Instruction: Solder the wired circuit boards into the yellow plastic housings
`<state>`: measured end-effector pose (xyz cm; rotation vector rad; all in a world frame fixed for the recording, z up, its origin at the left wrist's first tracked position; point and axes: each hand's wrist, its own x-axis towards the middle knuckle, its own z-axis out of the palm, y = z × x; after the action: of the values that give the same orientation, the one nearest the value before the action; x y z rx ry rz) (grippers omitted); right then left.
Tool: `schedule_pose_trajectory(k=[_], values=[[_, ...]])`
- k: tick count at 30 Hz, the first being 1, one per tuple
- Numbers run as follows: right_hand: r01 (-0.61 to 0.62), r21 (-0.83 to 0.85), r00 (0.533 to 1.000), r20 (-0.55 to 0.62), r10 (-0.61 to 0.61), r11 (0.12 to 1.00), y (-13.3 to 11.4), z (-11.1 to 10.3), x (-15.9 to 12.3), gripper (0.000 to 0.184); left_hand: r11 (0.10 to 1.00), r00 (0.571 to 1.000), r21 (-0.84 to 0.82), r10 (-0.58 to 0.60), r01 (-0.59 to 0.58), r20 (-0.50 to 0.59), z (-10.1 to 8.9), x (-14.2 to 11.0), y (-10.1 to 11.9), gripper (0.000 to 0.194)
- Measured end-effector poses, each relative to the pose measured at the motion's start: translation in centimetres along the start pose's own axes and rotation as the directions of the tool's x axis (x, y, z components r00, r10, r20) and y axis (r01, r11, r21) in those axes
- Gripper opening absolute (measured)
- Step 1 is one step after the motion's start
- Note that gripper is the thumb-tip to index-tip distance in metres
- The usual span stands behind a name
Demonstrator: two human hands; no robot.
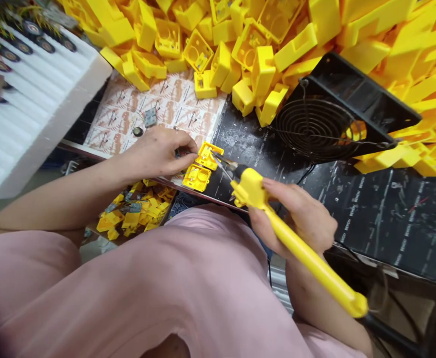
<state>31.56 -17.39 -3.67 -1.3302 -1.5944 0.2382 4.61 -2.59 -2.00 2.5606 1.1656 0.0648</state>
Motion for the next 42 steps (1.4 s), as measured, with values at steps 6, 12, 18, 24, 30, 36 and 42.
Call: schedule_pose_trajectory(k=[6,12,18,24,30,36,42], values=[[0.233,0.09,0.964,0.107,-0.242,0.968,-0.2,0.4,0.8,0.049,0.992,0.997,0.121,-0.045,0.038,0.055,-0.7,0.2,1.0,0.037],[0.26,0.073,0.948,0.169,-0.269,0.963,-0.7,0.9,1.5,0.028,0.987,0.995,0.15,-0.072,0.061,0.069,-0.6,0.4,1.4,0.036],[0.398,0.056,0.87,0.294,-0.396,0.916,-1.0,0.6,3.0,0.028,0.97,0.993,0.238,-0.066,0.042,0.094,-0.8,0.7,2.0,0.036],[0.264,0.0,0.872,0.427,-0.239,0.964,-2.0,-0.6,3.6,0.014,0.965,0.993,0.258,-0.065,0.037,0.102,-0.8,0.9,2.2,0.034],[0.311,-0.005,0.889,0.356,-0.289,0.95,-1.1,-0.5,3.2,0.018,0.986,0.988,0.148,-0.091,0.072,0.125,-1.4,1.1,2.5,0.025],[0.28,-0.028,0.951,0.146,-0.273,0.96,0.1,-0.2,2.0,0.032,0.995,0.995,0.099,-0.032,0.023,0.092,-1.8,0.5,1.9,0.024],[0.111,-0.079,0.994,0.02,-0.11,0.991,0.4,0.7,0.5,0.059,0.993,0.996,-0.095,-0.079,0.074,-0.051,-0.4,1.2,0.1,0.027]])
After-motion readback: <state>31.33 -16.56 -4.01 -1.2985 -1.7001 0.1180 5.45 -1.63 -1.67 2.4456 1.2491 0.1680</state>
